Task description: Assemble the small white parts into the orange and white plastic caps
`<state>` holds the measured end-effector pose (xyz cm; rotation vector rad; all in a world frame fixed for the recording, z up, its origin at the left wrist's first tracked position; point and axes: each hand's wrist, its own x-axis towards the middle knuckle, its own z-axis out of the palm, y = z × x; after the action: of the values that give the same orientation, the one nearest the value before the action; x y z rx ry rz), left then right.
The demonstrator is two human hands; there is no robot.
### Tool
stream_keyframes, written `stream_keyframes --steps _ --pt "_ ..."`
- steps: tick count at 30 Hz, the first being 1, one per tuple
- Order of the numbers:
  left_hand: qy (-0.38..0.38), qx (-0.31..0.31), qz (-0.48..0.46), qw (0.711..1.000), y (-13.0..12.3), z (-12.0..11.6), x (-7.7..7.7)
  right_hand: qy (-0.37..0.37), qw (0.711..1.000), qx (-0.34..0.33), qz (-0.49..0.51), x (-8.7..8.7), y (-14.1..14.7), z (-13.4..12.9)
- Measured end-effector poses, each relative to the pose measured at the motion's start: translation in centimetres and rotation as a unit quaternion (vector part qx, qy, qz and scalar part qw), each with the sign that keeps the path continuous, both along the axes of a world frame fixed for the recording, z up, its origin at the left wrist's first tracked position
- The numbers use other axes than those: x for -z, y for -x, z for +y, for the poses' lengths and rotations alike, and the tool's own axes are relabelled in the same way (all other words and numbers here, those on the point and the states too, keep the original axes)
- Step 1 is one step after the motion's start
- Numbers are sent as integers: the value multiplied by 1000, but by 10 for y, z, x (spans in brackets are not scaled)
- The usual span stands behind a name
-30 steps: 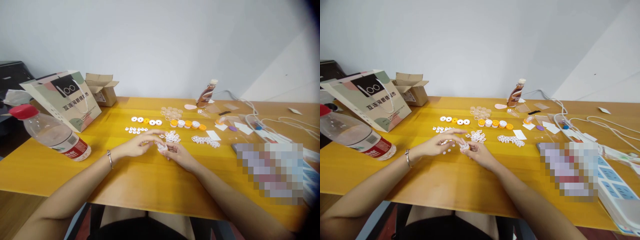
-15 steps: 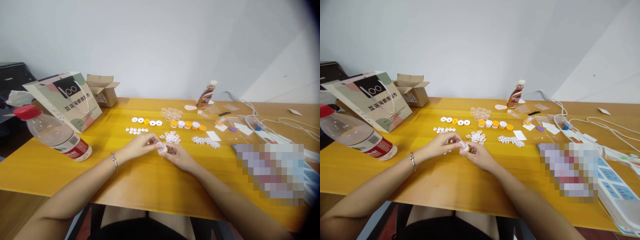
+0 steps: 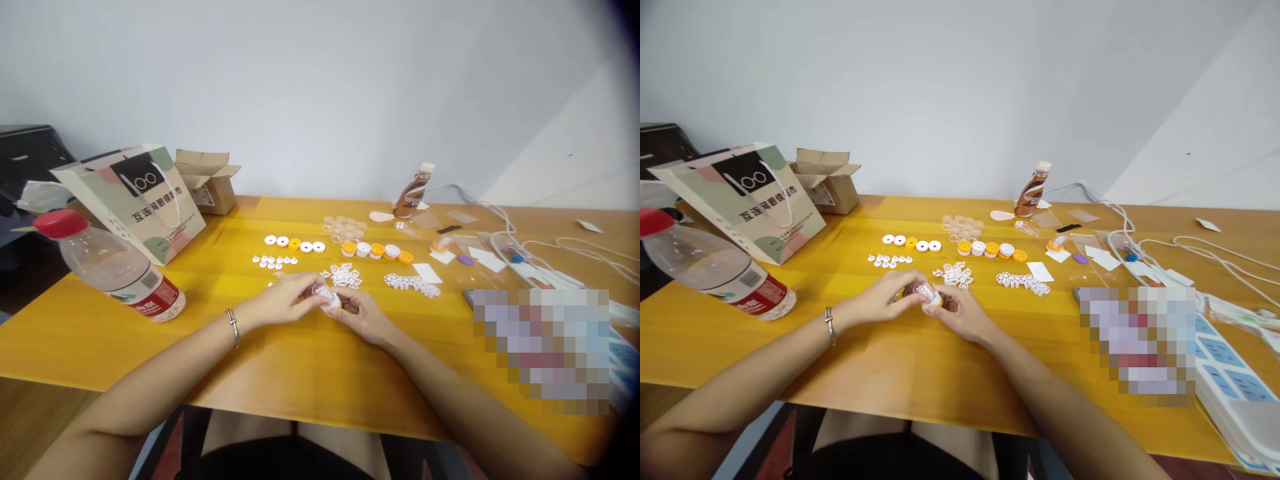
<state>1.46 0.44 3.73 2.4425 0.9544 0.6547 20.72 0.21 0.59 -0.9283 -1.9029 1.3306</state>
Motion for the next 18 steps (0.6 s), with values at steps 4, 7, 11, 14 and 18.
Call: stream_keyframes --steps 4,7,11,14,18 --pt "-5 30 -15 999 -1 -2 1 6 1000 -28 6 1 -2 -4" --pt "2 41 -21 999 -1 -2 1 10 999 -38 6 2 -1 -4" --pt "3 23 -31 999 0 0 3 -18 999 -46 0 0 -2 2" --pt "9 18 -33 999 -2 0 7 -81 994 -49 -53 -5 -6 6" --pt "11 -29 -63 998 -8 -2 17 -101 992 -28 -76 -11 -14 14"
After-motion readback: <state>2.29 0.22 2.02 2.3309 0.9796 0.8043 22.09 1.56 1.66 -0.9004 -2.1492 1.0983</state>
